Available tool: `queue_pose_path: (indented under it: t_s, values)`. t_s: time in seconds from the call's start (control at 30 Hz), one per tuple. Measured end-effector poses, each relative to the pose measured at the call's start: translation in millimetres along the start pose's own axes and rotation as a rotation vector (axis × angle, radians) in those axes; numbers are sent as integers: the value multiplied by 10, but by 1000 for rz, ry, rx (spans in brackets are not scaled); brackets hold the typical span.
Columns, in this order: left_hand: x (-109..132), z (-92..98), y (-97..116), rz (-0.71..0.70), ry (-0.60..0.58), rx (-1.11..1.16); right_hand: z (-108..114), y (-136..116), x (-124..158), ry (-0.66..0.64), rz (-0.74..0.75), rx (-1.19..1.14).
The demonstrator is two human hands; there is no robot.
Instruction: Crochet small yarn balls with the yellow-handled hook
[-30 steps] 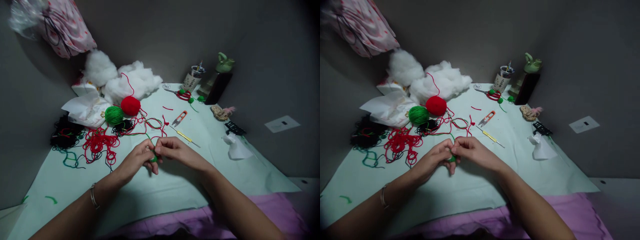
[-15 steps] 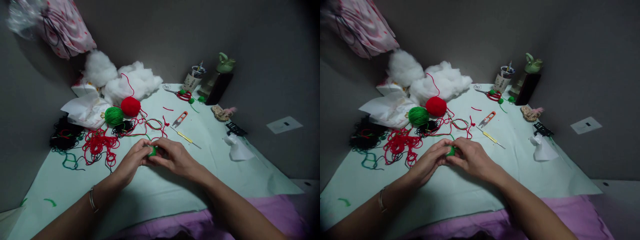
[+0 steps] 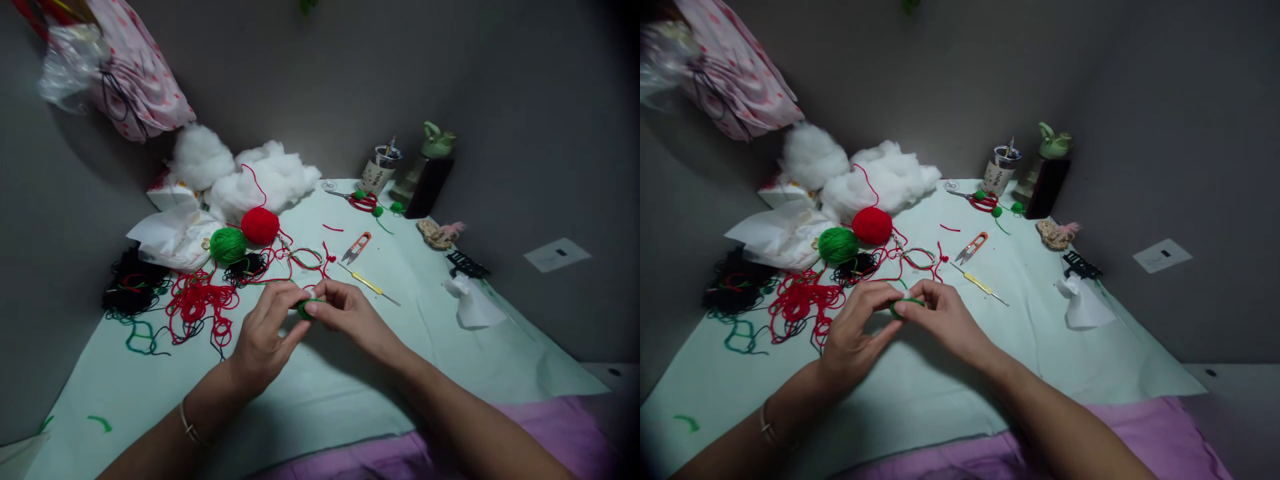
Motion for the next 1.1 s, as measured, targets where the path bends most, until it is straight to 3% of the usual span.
queue_pose_path:
  t_s: [0.23, 0.5, 0.63, 0.8, 0.97, 1.1]
  values:
    - [-55, 47, 76, 52, -51, 20, -24, 1, 77, 88, 66, 121]
    - [-103, 60, 70, 138, -59, 82, 227, -160, 130, -250, 21, 351]
    - [-149, 35, 102, 193, -96, 206, 251, -99, 57, -298, -104, 26]
    - [-114, -6, 98, 237, -95, 270, 95, 15, 26, -320, -342, -373]
    - [-28, -79, 33, 355, -172, 371, 62, 77, -4, -319, -373, -438]
    - [6, -112, -18, 688, -247, 594, 99, 156, -81, -290, -348, -357]
Point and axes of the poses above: each hand's wrist, its own x-axis away from the middle knuckle, its own z-axis out of the back of the hand, y = z × x, the point moved 3 cm from there along -x, towards the middle knuckle, and after that the axes turned 13 degrees about -z, right-handed, at the moved point
